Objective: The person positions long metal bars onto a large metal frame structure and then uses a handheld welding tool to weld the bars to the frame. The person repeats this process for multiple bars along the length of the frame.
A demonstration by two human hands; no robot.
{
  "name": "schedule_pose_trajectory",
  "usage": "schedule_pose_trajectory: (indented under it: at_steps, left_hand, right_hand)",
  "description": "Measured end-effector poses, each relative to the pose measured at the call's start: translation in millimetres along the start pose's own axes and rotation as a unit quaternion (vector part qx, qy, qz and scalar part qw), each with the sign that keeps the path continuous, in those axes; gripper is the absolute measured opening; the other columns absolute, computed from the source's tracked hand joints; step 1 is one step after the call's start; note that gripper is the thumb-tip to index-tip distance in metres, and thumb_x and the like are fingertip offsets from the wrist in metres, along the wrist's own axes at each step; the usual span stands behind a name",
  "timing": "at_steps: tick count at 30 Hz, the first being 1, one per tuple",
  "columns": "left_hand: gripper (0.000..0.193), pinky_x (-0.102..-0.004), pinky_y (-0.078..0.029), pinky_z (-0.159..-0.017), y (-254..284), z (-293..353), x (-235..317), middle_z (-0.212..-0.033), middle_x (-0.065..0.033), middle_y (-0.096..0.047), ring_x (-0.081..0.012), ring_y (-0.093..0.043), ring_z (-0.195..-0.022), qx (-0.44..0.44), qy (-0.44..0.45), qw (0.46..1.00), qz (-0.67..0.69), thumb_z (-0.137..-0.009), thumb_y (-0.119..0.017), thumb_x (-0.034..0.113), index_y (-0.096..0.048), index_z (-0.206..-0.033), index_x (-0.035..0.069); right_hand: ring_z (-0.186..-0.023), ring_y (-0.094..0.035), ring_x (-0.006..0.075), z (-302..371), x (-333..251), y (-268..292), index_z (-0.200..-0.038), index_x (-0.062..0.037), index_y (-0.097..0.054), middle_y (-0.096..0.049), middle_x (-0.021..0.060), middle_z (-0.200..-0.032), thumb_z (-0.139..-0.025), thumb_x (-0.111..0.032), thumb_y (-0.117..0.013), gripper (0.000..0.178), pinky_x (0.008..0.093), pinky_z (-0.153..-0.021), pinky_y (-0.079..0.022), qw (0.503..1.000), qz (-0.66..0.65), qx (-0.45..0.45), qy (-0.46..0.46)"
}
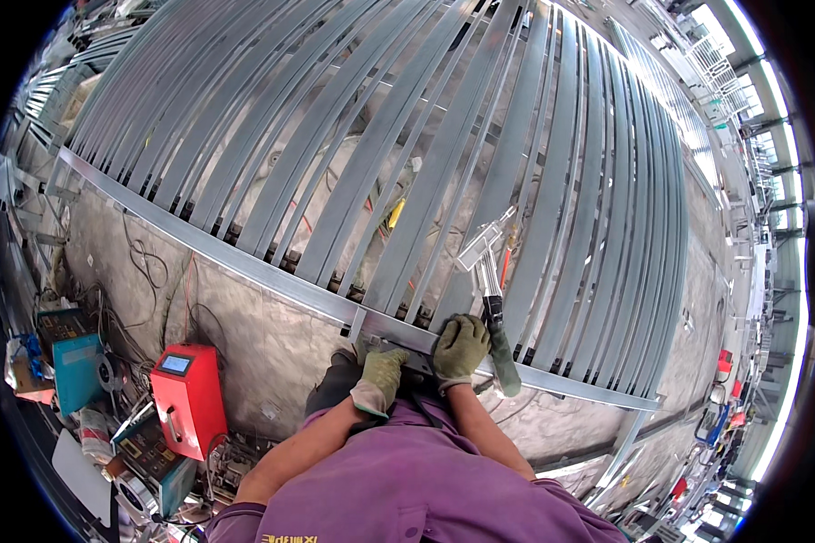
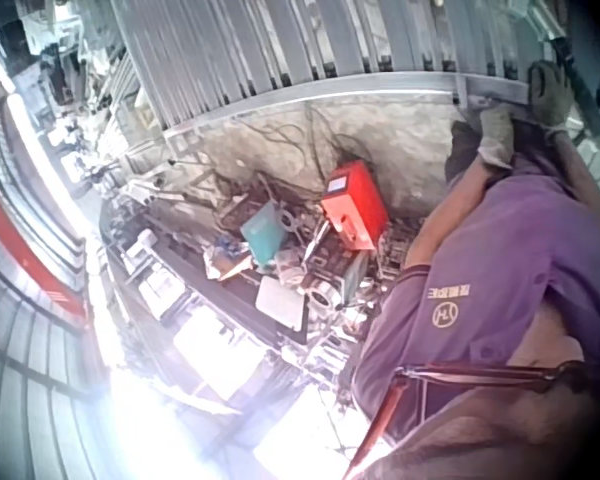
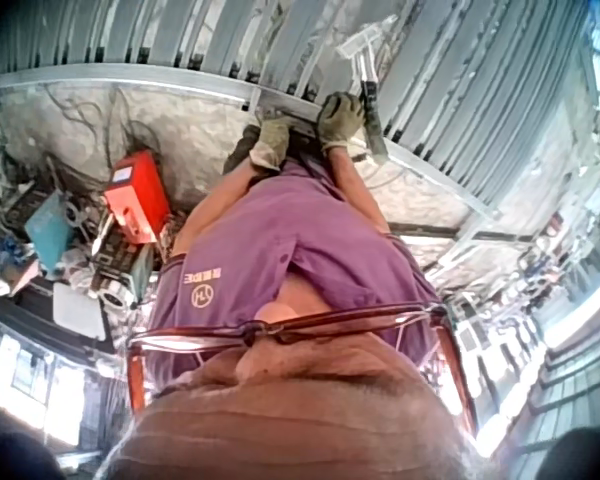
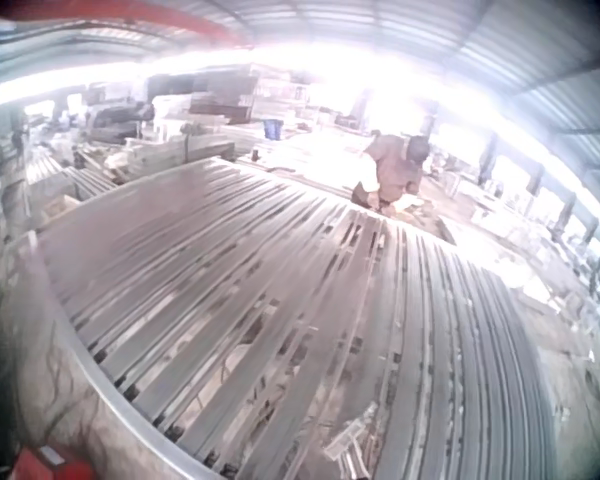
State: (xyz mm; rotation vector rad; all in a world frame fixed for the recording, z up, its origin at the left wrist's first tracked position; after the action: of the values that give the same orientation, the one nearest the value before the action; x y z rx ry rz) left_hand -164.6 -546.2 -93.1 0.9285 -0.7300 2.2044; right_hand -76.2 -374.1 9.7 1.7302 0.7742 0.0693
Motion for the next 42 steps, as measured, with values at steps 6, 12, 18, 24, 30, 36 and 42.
schedule_pose_trajectory:
  at_steps: [6, 12, 18, 24, 30, 36, 42]
  left_hand:
    - [0.015, -0.0452, -0.058, -0.079, 1, -9, -10, -0.095, -0.0182, -0.077, -0.0385, -0.074, -0.086, 0.008, -0.120, 0.976, -0.179, -0.095, -0.065, 0.010, -0.078, -0.103, 0.006]
    - [0.015, -0.0462, -0.058, -0.079, -14, 3, 53, -0.096, -0.0194, -0.077, -0.0384, -0.074, -0.094, -0.035, -0.081, 0.935, -0.343, -0.093, -0.065, 0.010, -0.077, -0.101, 0.007]
    - [0.018, -0.0438, -0.060, -0.078, 14, -31, -11, -0.101, -0.0175, -0.077, -0.0363, -0.075, -0.092, -0.007, -0.098, 0.986, -0.138, -0.099, -0.065, 0.019, -0.076, -0.105, 0.006]
    - [0.024, -0.0345, -0.059, -0.066, -18, 7, 22, -0.094, -0.0061, -0.077, -0.0206, -0.075, -0.081, 0.003, 0.185, 0.973, 0.140, -0.107, -0.059, 0.023, -0.077, -0.109, 0.009]
    - [0.035, -0.0356, -0.059, -0.070, -18, 17, 37, -0.102, -0.0056, -0.078, -0.0198, -0.074, -0.085, -0.016, 0.165, 0.976, 0.144, -0.108, -0.060, 0.040, -0.076, -0.118, 0.010]
    - [0.055, -0.0348, -0.058, -0.076, 2, 55, 102, -0.107, -0.0124, -0.080, -0.0219, -0.075, -0.091, -0.070, 0.167, 0.983, 0.023, -0.107, -0.061, 0.052, -0.074, -0.127, 0.003]
    - [0.050, -0.0558, -0.049, -0.105, 113, 39, 226, -0.134, -0.0313, -0.064, -0.0494, -0.061, -0.124, 0.237, -0.444, 0.720, -0.478, -0.104, -0.066, 0.025, -0.057, -0.138, -0.010]
  right_hand:
    - [-0.109, -0.062, 0.0370, 2, 1, -3, -0.106, -0.0132, -0.072, -0.069, 0.0103, -0.115, -0.097, -0.024, -0.067, 0.015, 0.0534, -0.098, -0.045, 1.000, 0.002, -0.019, -0.004]
    - [-0.109, -0.062, 0.0379, 6, 11, -2, -0.107, -0.0128, -0.072, -0.069, 0.0111, -0.116, -0.097, -0.025, -0.068, 0.017, 0.0533, -0.097, -0.046, 1.000, 0.015, -0.014, -0.014]
    - [-0.112, -0.063, 0.0376, -5, 0, 3, -0.117, -0.0099, -0.073, -0.069, 0.0129, -0.122, -0.095, -0.022, -0.070, 0.026, 0.0529, -0.102, -0.047, 0.997, -0.041, -0.071, 0.008]
    - [-0.136, -0.058, 0.0385, -1, -44, 54, -0.148, -0.0028, -0.057, -0.063, 0.0223, -0.142, -0.089, -0.012, -0.070, 0.061, 0.0446, -0.120, -0.043, 0.831, -0.316, -0.453, 0.070]
    - [-0.120, -0.067, 0.0386, 16, -77, 20, -0.141, -0.0082, -0.062, -0.068, 0.0176, -0.134, -0.083, -0.028, -0.081, 0.064, 0.0486, -0.100, -0.053, 0.871, 0.021, -0.456, 0.184]
    - [-0.116, -0.069, 0.0333, 22, -63, 2, -0.121, -0.0123, -0.074, -0.073, 0.0101, -0.119, -0.093, -0.024, -0.069, 0.031, 0.0469, -0.099, -0.055, 0.904, -0.040, -0.389, 0.171]
    - [-0.105, -0.069, 0.0350, 22, -69, 7, -0.111, -0.0125, -0.078, -0.074, 0.0097, -0.109, -0.089, -0.021, -0.073, 0.024, 0.0478, -0.094, -0.055, 0.938, -0.059, -0.309, 0.146]
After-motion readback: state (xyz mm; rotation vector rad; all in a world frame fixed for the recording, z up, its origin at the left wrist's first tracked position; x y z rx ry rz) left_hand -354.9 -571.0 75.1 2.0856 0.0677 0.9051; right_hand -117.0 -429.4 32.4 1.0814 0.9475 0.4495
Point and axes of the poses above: each hand's wrist, its own z-axis away from the middle knuckle, its own y-axis out of the back of the hand, x = y × z, the point moved 7 cm from there along -z, towards the middle knuckle
